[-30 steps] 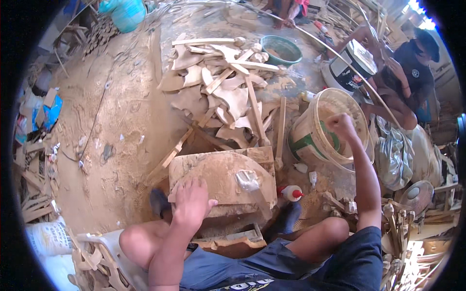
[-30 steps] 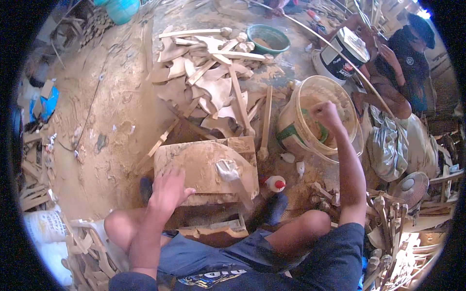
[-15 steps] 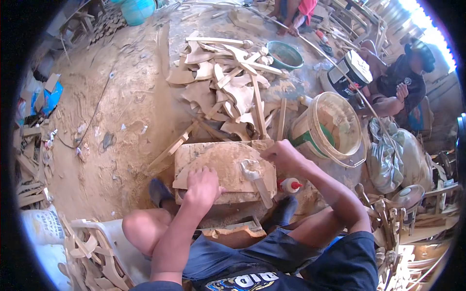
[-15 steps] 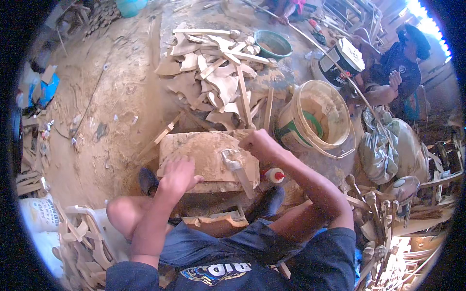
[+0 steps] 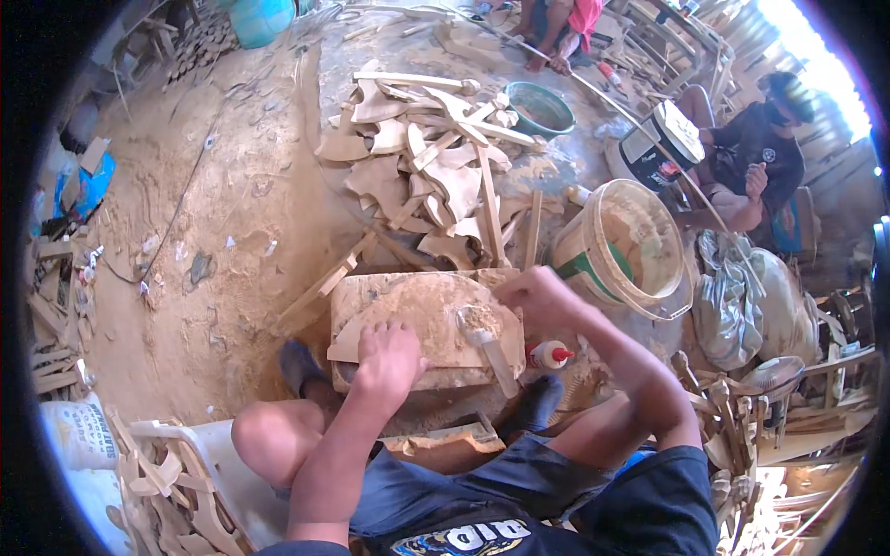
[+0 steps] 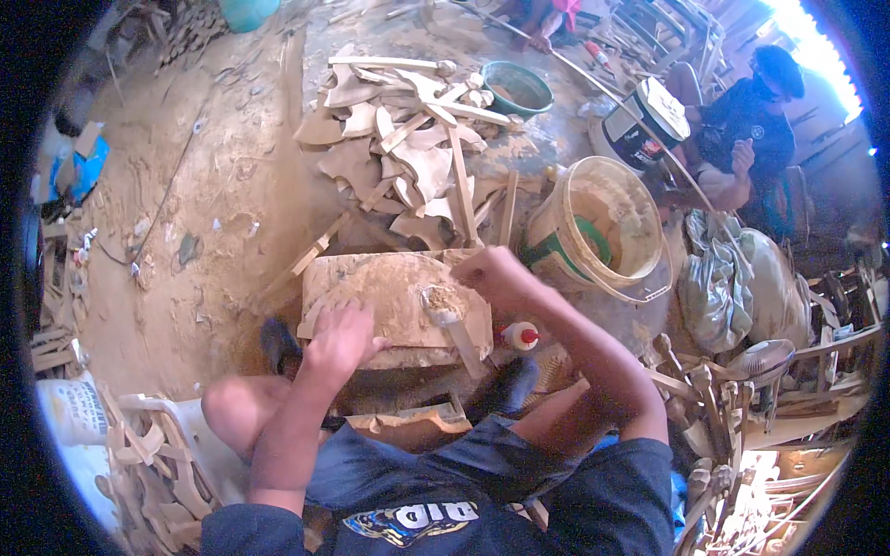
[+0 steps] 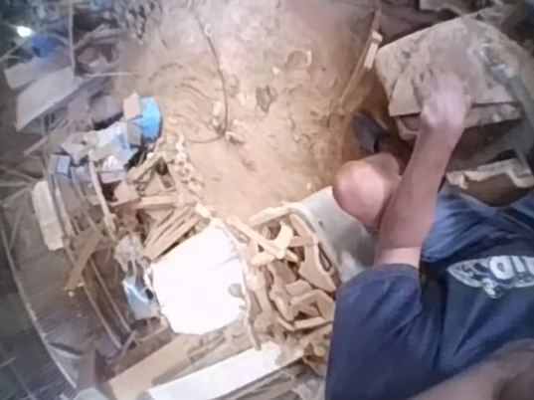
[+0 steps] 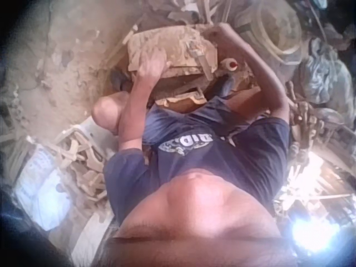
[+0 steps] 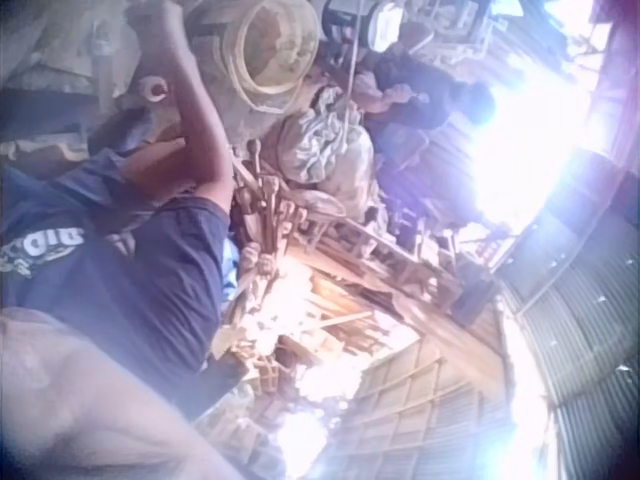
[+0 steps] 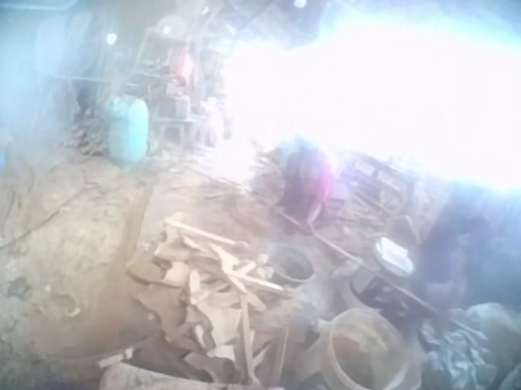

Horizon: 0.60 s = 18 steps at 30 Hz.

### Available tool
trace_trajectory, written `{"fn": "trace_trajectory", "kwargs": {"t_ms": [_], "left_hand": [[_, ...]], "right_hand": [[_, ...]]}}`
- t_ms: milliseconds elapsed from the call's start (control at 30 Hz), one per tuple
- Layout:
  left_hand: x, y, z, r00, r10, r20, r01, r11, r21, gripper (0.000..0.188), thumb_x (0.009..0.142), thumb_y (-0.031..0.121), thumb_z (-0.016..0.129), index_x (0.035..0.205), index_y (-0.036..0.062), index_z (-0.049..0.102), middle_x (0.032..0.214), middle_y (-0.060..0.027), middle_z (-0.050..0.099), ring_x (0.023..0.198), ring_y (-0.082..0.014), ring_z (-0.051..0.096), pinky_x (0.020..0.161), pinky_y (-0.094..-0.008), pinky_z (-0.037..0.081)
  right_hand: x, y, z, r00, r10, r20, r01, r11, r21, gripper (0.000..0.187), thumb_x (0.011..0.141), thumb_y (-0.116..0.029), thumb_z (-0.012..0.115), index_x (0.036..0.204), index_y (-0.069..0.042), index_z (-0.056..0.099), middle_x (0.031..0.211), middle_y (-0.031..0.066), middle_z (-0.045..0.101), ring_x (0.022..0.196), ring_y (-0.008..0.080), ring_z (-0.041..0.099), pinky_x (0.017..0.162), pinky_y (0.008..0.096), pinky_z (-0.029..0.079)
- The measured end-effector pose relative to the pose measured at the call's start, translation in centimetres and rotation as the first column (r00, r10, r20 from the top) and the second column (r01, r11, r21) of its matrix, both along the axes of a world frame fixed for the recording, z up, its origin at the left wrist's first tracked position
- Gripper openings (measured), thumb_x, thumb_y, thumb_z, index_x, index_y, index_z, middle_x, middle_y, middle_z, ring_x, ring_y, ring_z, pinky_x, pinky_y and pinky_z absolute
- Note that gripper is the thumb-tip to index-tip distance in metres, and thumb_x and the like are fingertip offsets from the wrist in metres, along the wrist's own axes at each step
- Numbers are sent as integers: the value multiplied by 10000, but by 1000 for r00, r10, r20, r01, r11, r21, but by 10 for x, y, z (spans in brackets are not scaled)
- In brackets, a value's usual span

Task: The person applies glue from a tube onto a wooden carving and then spreads sawdust over the glue using a brush and hands.

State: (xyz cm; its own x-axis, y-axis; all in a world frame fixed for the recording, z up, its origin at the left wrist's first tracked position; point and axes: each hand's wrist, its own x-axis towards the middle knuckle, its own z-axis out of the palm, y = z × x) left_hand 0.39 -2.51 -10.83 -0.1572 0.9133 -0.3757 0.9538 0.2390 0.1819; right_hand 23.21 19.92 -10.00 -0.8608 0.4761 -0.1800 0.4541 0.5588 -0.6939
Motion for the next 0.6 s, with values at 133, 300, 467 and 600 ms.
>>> {"fn": "trace_trajectory", "kwargs": {"t_ms": [133,300,467,600], "left_hand": [[1,7,15,1000,-12,8,13,998,-57,651,906,540,798,1295,32,678,1289,-193,711,1263,-341,670,1099,-497,495],[-12,-12,15,999,29,-37,-32,995,-90,646,888,522,822,1260,13,685,1282,-223,714,1244,-370,674,1099,-483,507],[-1,6,-4,999,11,-53,-19,990,-142,655,895,524,821,1264,0,683,1276,-234,715,1221,-395,681,1070,-507,525],[-2,13,2,996,-4,-87,-16,975,-222,677,906,544,801,1287,-2,674,1282,-231,714,1224,-400,679,1062,-510,530]], "right_hand": [[64,58,55,917,-344,-201,333,939,-87,176,904,34,742,1070,38,800,960,31,805,875,82,694,827,286,580],[156,160,26,768,-636,-70,640,767,55,252,877,4,650,1082,39,792,994,151,803,954,141,721,872,326,585],[242,223,-52,470,-671,574,395,741,542,338,865,-179,720,1181,-91,801,1237,220,760,1181,409,721,989,482,591],[236,221,-94,345,-724,597,526,676,516,321,828,-192,751,1125,-97,826,1248,189,767,1200,383,725,999,460,592]]}}
